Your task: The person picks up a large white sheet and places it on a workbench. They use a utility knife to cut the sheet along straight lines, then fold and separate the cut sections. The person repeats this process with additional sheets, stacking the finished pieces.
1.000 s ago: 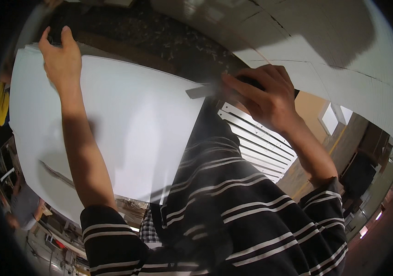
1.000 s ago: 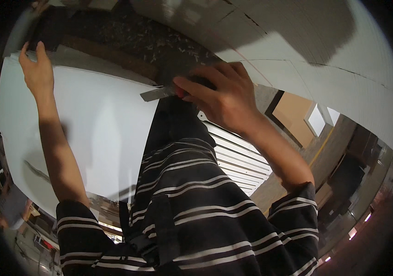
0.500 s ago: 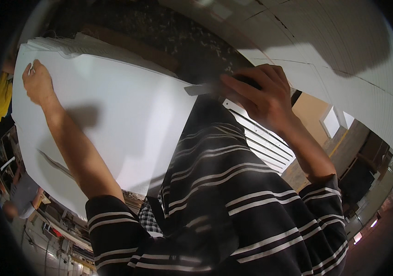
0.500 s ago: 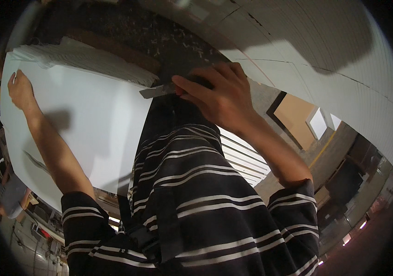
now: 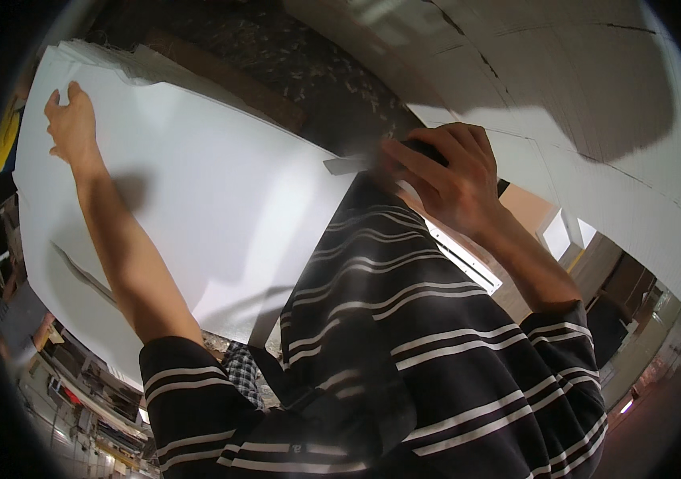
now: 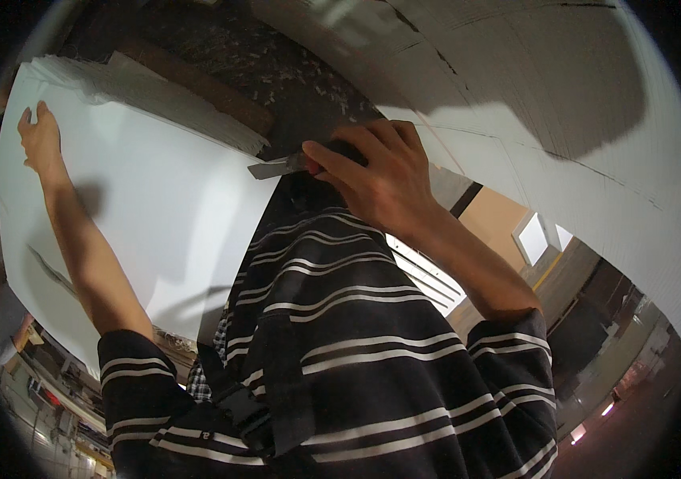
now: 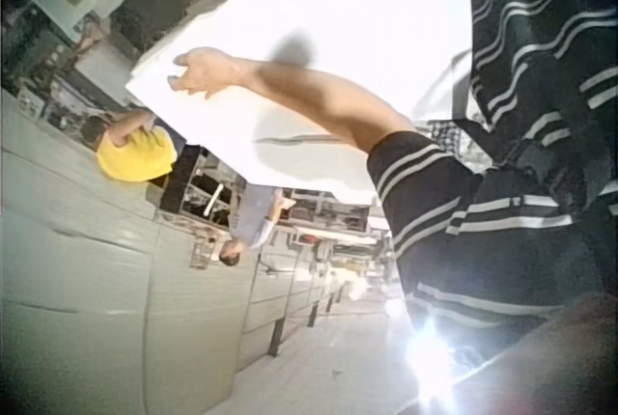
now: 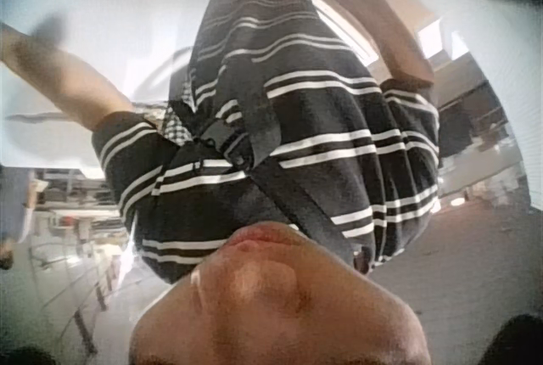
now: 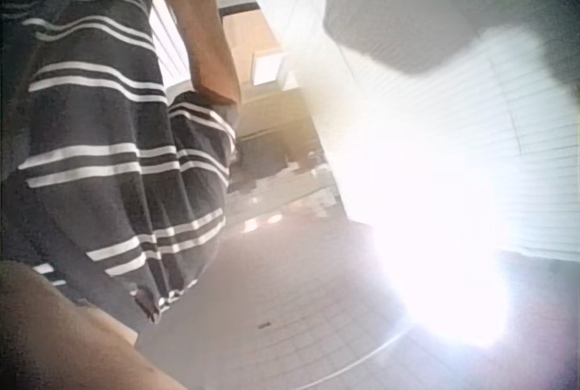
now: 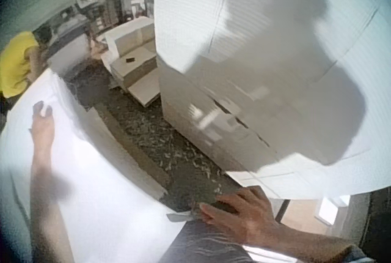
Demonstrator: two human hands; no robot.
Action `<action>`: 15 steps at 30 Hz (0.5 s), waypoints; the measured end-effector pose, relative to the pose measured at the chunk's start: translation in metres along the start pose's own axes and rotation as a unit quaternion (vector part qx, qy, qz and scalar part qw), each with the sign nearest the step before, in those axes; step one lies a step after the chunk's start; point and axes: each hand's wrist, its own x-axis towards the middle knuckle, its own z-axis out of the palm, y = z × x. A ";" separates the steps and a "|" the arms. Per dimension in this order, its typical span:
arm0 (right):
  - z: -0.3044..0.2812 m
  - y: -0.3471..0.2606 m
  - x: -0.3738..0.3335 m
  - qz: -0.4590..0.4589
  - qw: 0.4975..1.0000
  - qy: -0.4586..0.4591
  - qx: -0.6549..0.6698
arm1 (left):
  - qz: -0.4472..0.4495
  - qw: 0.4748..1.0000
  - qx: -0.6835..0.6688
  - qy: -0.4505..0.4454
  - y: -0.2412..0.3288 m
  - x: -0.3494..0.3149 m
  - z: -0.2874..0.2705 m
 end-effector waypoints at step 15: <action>0.016 0.005 0.043 -0.043 0.998 -0.019 0.039 | 0.014 0.999 -0.047 0.021 0.017 -0.023 -0.003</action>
